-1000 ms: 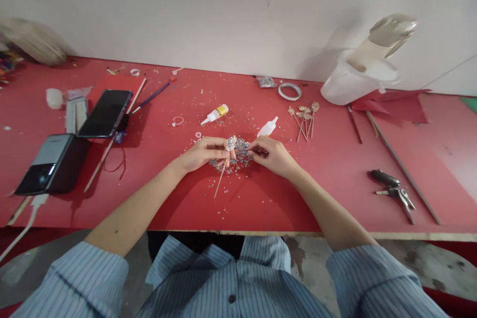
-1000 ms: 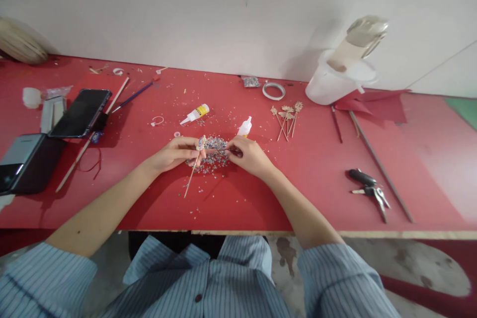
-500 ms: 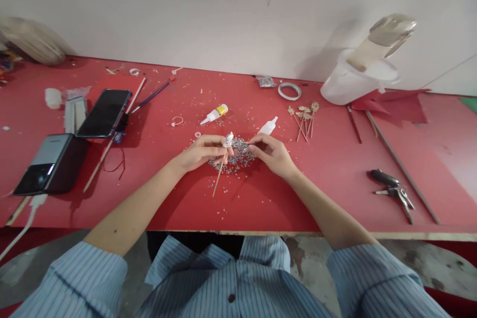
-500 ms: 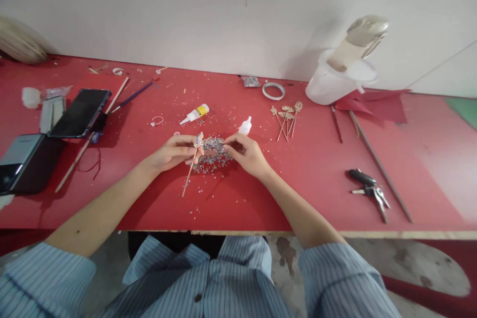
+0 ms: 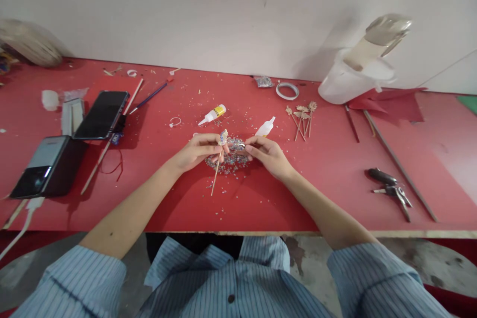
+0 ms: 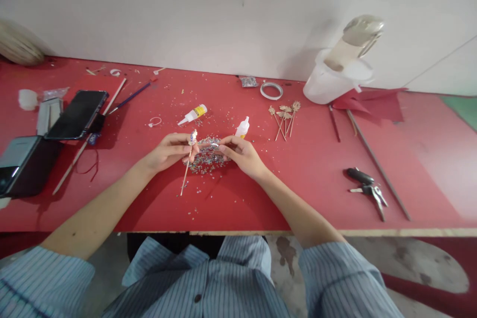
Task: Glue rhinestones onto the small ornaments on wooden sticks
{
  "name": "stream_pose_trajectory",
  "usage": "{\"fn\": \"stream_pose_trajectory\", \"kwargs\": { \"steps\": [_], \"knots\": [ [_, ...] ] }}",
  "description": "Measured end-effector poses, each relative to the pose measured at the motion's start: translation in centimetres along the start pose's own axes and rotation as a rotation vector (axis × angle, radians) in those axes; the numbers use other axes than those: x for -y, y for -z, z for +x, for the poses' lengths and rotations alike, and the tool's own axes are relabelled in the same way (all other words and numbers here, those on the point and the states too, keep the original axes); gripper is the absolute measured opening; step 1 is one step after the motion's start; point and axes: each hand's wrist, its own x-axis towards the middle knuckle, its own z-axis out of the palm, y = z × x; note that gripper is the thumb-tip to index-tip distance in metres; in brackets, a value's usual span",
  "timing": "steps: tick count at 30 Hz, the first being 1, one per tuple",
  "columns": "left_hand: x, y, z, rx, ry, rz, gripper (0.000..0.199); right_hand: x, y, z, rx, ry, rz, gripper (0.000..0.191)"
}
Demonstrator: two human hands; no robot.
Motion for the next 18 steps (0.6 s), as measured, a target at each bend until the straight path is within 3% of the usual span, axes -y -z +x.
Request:
{"fn": "stream_pose_trajectory", "kwargs": {
  "steps": [8, 15, 18],
  "knots": [
    [0.5, -1.7, 0.4, 0.125, 0.124, -0.002, 0.015, 1.1, 1.2, -0.2, -0.074, 0.066, 0.014, 0.020],
    [0.0, -0.4, 0.0, 0.030, 0.058, 0.040, 0.014, 0.8, 0.8, -0.1, 0.107, -0.041, -0.026, 0.023],
    [0.1, -0.5, -0.1, 0.049, 0.061, 0.028, 0.015, 0.7, 0.5, -0.1, 0.094, -0.005, -0.026, 0.024]
  ]
}}
